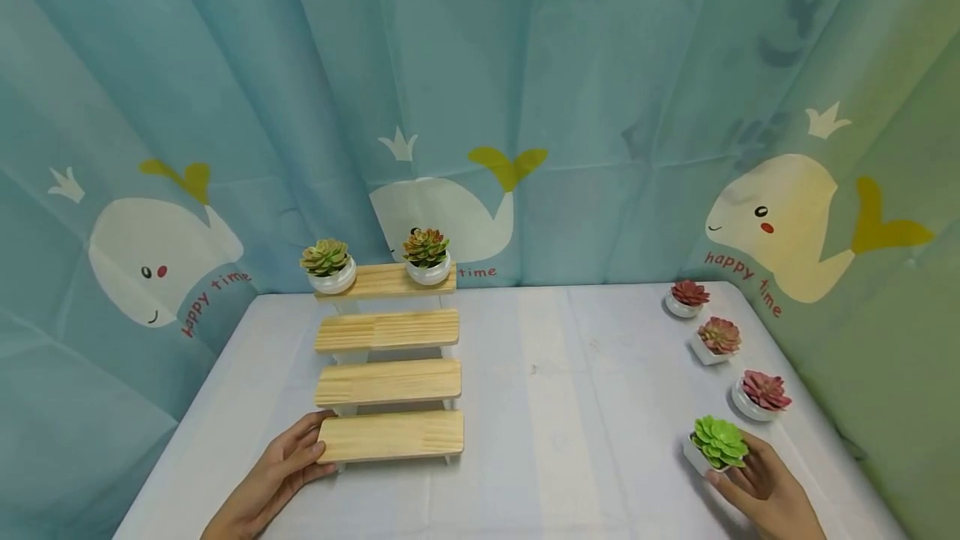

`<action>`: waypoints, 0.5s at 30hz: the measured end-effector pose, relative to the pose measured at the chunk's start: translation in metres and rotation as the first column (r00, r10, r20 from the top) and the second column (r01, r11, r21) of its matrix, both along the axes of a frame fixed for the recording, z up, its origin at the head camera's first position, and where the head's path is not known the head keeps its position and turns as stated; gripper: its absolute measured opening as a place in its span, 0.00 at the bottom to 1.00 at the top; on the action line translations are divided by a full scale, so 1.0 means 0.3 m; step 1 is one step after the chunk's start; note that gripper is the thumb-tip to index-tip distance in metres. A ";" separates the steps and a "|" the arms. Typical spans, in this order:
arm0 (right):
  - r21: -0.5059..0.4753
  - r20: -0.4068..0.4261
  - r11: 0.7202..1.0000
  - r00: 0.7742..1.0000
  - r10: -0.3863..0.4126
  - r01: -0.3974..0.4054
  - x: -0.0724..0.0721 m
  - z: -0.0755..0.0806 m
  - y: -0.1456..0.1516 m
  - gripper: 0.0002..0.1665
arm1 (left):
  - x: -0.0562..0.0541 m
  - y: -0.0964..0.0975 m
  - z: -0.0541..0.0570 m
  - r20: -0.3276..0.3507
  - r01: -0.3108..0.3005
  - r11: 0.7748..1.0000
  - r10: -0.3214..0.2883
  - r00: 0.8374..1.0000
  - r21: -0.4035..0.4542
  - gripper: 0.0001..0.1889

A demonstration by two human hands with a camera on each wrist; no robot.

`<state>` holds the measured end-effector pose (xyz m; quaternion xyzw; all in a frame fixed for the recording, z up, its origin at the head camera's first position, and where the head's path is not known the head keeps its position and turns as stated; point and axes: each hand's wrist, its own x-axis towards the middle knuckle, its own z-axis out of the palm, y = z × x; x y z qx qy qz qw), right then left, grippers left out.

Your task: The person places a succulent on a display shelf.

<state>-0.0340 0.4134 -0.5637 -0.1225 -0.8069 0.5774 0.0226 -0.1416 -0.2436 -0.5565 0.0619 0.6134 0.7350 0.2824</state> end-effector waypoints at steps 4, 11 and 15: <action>0.111 0.069 0.987 0.992 0.109 -0.116 -0.047 0.036 -0.041 0.36 | 0.001 -0.001 -0.001 -0.001 0.000 1.000 0.000 1.000 0.007 0.37; 0.054 -0.056 0.971 0.970 0.236 -0.234 -0.125 0.102 -0.118 0.33 | 0.000 0.001 0.001 -0.013 0.014 1.000 -0.013 1.000 0.016 0.37; 0.004 -0.156 0.945 0.933 0.323 -0.327 -0.171 0.140 -0.149 0.33 | 0.002 0.000 0.002 -0.014 0.012 1.000 -0.012 1.000 0.018 0.38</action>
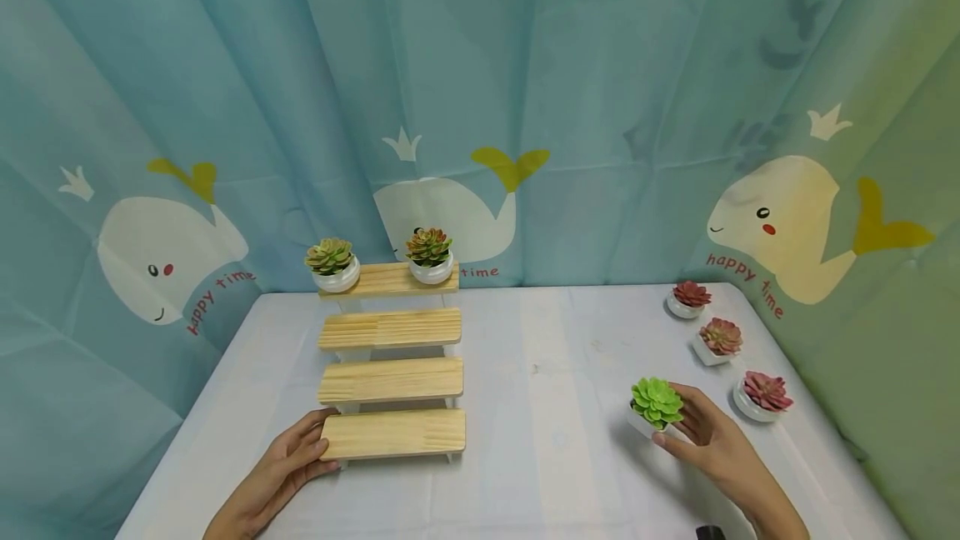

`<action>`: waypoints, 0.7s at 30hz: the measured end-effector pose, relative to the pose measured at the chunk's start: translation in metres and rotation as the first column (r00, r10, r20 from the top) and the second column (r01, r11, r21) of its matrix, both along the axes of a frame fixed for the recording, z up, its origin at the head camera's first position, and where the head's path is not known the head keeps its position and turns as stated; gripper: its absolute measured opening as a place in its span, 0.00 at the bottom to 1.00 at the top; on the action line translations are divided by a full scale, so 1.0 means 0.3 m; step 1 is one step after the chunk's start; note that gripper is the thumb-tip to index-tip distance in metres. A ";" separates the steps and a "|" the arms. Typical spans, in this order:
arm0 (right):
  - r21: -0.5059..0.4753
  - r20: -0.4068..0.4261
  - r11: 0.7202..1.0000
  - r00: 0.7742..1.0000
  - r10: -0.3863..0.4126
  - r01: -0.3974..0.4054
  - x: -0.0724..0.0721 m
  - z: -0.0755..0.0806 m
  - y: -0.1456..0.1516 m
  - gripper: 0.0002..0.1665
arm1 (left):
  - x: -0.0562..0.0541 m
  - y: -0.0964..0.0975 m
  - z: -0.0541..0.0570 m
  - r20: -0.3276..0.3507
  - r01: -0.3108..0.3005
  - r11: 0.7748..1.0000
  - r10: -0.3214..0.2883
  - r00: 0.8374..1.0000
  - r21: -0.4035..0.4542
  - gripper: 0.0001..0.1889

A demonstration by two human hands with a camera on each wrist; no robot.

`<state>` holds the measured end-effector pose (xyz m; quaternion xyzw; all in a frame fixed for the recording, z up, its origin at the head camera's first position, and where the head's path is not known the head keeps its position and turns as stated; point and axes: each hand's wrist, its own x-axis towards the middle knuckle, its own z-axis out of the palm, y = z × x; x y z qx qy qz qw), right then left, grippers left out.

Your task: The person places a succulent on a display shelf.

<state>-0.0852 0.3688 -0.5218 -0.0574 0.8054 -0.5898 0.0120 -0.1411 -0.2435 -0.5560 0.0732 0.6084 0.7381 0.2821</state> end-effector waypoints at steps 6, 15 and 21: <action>0.038 -0.013 0.998 0.998 0.053 -0.053 -0.058 0.076 -0.059 0.34 | -0.002 -0.003 0.000 -0.009 0.010 1.000 -0.010 1.000 0.015 0.35; 0.093 -0.032 0.991 0.995 0.096 -0.092 -0.143 0.166 -0.170 0.38 | -0.003 0.004 -0.002 -0.033 -0.011 0.999 0.010 0.999 -0.036 0.32; 0.038 -0.045 0.983 0.983 0.179 -0.177 -0.212 0.208 -0.245 0.37 | -0.003 -0.006 -0.005 -0.047 -0.004 1.000 0.003 0.999 -0.026 0.30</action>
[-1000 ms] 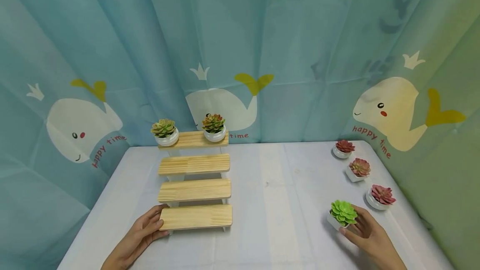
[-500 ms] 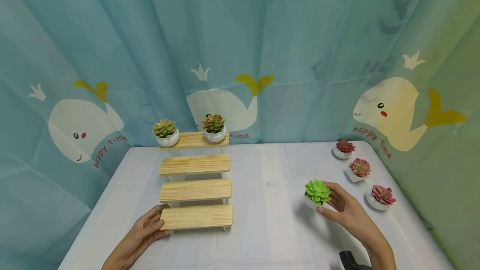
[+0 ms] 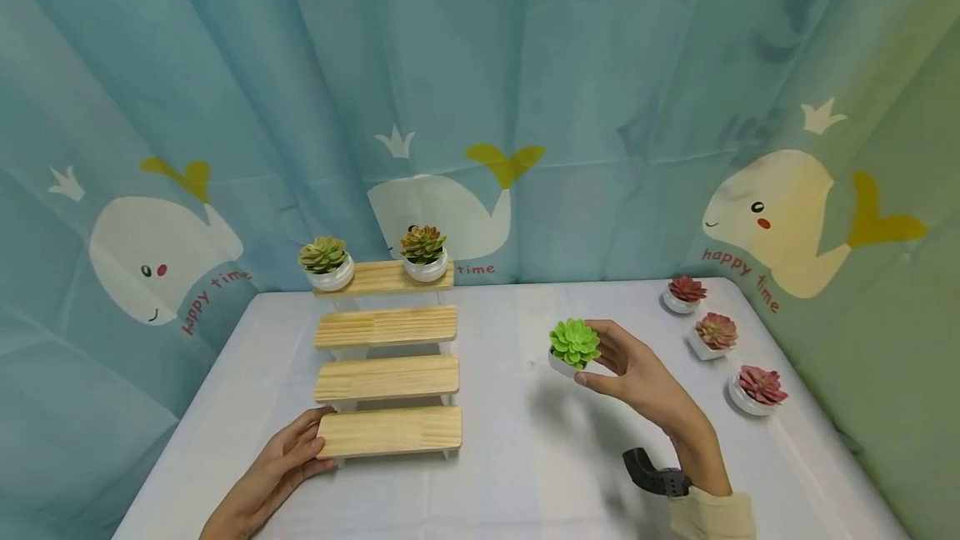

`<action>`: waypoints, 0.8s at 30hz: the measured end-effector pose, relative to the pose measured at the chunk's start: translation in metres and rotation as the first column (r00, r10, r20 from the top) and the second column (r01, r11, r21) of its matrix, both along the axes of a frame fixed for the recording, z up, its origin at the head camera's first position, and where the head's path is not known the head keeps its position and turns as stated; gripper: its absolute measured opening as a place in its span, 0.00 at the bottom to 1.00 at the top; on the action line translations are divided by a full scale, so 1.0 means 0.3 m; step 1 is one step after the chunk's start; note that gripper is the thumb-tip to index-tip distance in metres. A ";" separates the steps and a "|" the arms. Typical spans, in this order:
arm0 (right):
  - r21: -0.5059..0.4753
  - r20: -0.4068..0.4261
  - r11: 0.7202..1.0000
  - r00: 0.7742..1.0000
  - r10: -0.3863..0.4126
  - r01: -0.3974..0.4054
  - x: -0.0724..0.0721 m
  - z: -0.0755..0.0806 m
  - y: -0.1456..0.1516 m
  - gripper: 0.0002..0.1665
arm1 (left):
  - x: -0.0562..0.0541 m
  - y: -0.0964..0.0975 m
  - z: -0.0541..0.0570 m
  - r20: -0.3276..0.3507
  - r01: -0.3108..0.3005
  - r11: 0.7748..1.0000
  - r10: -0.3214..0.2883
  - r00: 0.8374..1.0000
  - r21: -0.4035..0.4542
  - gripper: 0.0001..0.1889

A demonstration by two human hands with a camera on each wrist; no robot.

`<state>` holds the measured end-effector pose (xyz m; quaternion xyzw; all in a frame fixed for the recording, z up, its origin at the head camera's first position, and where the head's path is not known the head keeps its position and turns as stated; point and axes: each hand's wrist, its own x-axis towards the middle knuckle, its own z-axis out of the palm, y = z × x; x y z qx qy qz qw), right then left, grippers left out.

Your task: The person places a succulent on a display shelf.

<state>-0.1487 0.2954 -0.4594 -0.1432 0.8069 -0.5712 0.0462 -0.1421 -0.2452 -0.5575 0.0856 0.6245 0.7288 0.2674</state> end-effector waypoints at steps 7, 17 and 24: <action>-0.023 0.009 0.997 0.997 0.071 -0.071 -0.076 0.036 -0.088 0.39 | 0.002 -0.002 0.000 -0.004 0.004 1.000 -0.004 1.000 0.011 0.31; -0.081 0.017 0.981 0.984 0.177 -0.175 -0.173 0.086 -0.237 0.40 | 0.003 0.005 0.007 0.015 -0.013 1.000 0.014 1.000 -0.028 0.31; -0.135 0.019 0.959 0.967 0.252 -0.248 -0.215 0.119 -0.344 0.40 | 0.002 0.001 0.004 0.037 -0.002 1.000 0.002 0.999 -0.014 0.34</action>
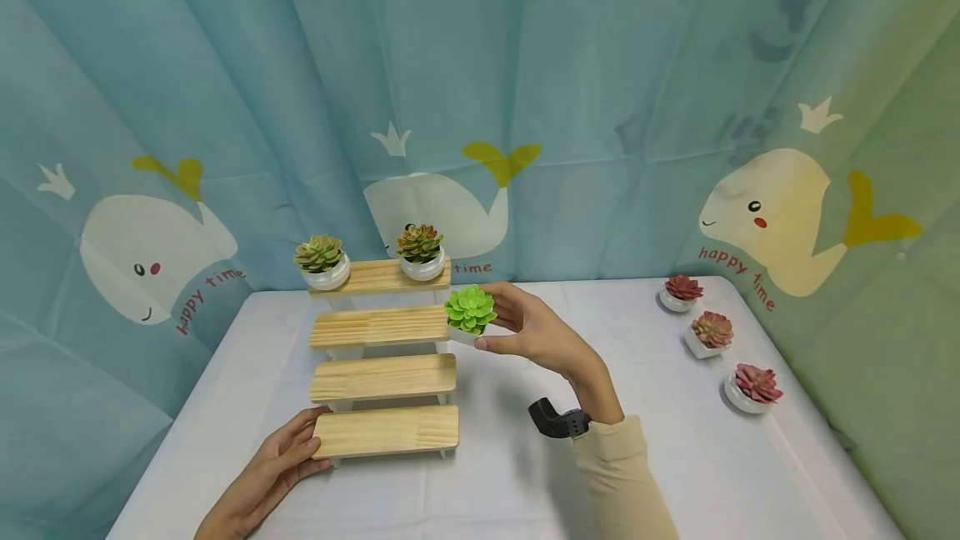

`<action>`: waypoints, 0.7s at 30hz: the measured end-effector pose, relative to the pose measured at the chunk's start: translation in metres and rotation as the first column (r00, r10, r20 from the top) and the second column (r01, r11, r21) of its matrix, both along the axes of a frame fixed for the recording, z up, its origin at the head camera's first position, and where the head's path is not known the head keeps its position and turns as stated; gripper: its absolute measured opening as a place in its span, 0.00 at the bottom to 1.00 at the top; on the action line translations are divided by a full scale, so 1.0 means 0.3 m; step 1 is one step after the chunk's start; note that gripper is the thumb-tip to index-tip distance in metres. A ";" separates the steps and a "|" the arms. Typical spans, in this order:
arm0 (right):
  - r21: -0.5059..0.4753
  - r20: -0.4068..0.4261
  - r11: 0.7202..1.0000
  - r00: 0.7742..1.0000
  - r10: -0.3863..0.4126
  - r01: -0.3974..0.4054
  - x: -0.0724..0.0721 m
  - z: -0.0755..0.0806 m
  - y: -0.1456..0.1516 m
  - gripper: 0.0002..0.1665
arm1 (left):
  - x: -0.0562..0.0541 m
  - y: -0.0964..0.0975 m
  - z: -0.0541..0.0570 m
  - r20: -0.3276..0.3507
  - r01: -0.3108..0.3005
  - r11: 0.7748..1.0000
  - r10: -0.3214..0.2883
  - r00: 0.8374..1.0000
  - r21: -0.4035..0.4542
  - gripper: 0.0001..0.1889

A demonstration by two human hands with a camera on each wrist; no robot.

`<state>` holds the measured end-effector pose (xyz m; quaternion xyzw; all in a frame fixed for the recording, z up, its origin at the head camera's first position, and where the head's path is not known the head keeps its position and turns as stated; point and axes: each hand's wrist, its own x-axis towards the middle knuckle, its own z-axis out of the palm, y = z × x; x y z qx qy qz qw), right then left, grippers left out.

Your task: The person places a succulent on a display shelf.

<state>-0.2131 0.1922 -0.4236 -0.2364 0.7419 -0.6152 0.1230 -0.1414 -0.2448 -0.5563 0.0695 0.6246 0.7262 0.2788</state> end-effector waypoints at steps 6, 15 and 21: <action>-0.021 0.001 0.999 0.999 0.039 -0.039 -0.020 0.015 -0.094 0.39 | -0.002 0.000 0.000 0.011 0.000 1.000 0.000 1.000 0.002 0.35; -0.089 -0.028 0.995 0.999 0.044 -0.047 -0.034 0.029 -0.260 0.38 | 0.001 -0.001 0.003 -0.001 0.003 0.999 -0.003 1.000 0.037 0.33; -0.095 -0.035 0.995 0.999 -0.016 0.013 -0.037 0.035 -0.355 0.40 | 0.000 0.000 0.001 -0.025 0.000 0.998 0.002 1.000 0.056 0.29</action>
